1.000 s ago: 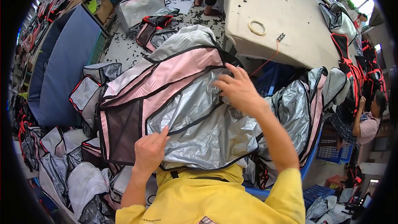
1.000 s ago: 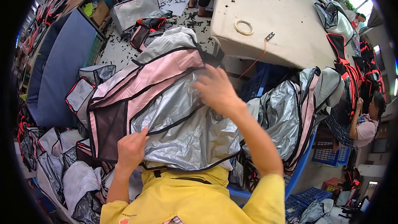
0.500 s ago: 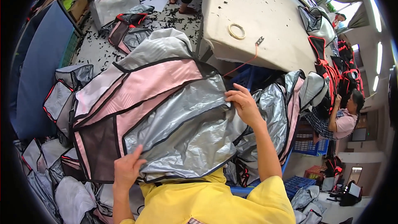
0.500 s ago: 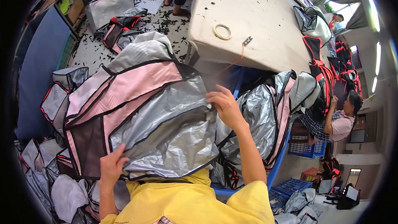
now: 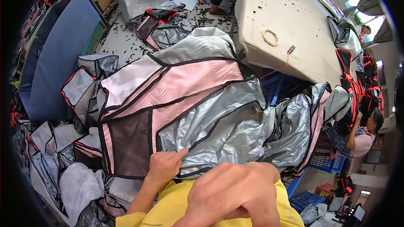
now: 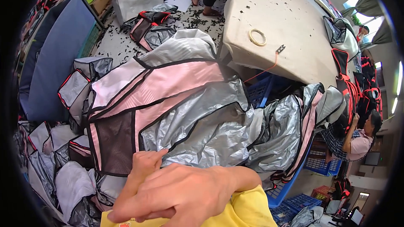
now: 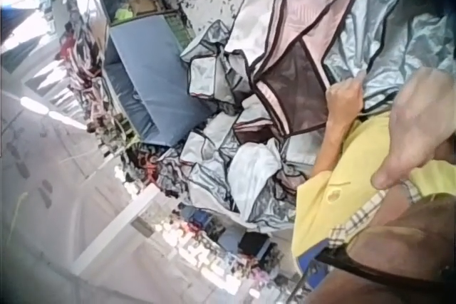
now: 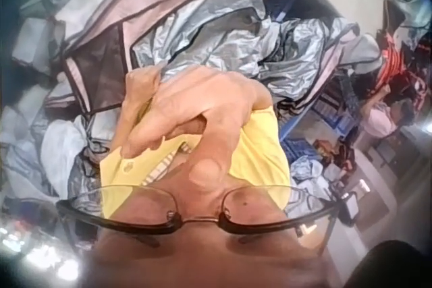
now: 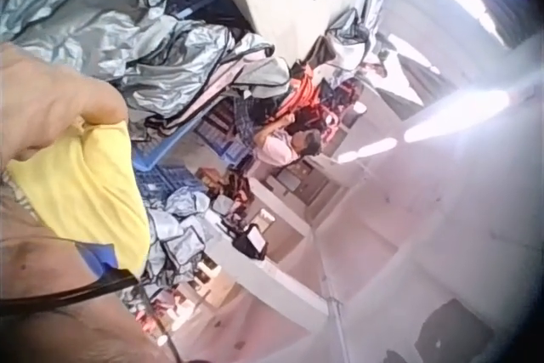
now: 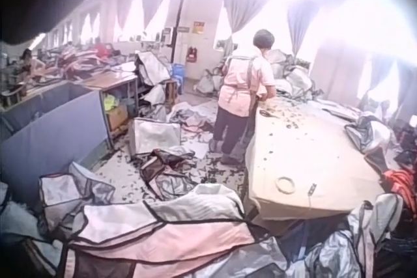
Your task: Inspecting, sorting, and organizing a large quantity of soft bags in a manufacturing workshop.
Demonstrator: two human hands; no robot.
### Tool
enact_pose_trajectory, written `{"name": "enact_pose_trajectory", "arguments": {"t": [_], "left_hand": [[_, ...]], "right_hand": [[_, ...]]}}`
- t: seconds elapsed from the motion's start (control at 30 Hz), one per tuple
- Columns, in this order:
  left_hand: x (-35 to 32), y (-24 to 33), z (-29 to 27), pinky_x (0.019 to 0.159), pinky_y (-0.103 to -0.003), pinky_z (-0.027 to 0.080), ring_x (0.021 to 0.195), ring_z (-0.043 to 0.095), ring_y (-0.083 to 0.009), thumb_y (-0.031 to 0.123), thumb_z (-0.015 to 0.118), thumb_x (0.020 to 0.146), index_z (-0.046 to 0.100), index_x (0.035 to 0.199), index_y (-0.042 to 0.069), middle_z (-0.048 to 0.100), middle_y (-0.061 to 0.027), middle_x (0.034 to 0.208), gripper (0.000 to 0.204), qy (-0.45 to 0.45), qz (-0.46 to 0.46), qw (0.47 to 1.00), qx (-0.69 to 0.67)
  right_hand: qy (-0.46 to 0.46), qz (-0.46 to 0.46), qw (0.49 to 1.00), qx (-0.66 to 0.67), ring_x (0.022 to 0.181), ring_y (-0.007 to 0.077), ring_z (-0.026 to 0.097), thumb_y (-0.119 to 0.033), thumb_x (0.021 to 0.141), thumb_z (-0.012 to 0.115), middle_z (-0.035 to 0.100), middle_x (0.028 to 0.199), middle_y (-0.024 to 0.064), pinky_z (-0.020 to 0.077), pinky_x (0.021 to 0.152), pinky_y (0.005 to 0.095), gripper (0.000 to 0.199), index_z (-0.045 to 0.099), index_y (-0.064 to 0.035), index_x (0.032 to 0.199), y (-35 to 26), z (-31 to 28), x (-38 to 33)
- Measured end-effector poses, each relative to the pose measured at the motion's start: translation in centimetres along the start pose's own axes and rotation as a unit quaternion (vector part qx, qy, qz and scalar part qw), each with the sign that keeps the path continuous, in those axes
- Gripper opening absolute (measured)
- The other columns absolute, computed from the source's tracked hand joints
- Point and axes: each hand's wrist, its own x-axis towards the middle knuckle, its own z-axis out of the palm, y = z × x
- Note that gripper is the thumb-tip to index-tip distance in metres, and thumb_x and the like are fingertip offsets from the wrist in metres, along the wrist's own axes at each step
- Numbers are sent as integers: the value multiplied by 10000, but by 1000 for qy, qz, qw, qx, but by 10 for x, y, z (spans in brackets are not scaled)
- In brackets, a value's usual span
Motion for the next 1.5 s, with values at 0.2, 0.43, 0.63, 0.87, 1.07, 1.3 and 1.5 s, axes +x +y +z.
{"name": "enact_pose_trajectory", "arguments": {"t": [0.2,0.43,0.63,0.87,1.07,1.3,1.5], "left_hand": [[-12,-9,10,511,-375,478,532,599,-224,32,707,794,755,1108,149,569,-26,626,338,26,-19,999,9],[-10,-9,14,516,-381,478,538,601,-235,23,696,793,749,1117,150,578,-35,630,351,43,-17,999,0],[-11,-5,9,548,-353,496,574,627,-205,108,699,818,752,1108,185,595,0,649,305,35,-3,999,0],[-24,-10,9,541,-367,510,582,643,-201,114,707,810,753,1124,170,610,5,661,322,67,-18,997,-19],[-30,-15,13,552,-383,528,596,664,-235,121,676,810,763,1124,152,642,-17,696,328,79,-24,996,-33],[-27,-17,12,531,-386,524,564,661,-221,136,673,831,752,1134,148,632,-7,671,313,79,-1,997,-24],[-30,-15,9,533,-360,507,547,637,-202,134,672,835,750,1141,166,613,13,660,317,63,-7,998,-5]], "right_hand": [[72,174,982,-22,641,294,699,-495,975,689,712,969,327,574,646,387,303,797,-260,1132,-16,21,16],[15,-125,991,-37,609,230,684,-355,958,753,717,986,318,560,558,345,223,796,-247,1148,25,8,-12],[-165,293,784,-522,884,313,749,14,856,707,756,1027,205,588,764,361,216,738,-26,1066,-22,-90,-10],[-277,216,517,-781,990,342,610,-101,844,755,669,1024,109,489,857,434,250,707,-74,1088,46,-231,-7],[-305,202,526,-768,889,339,572,-115,837,746,604,921,108,451,785,448,138,667,-72,941,61,-249,-14],[-261,199,521,-788,842,357,588,-106,907,691,588,884,152,459,767,443,90,638,-33,911,53,-247,-11],[-9,139,496,-857,1110,430,614,-392,1042,561,673,1141,239,477,972,470,432,647,8,1183,49,-309,79]]}}
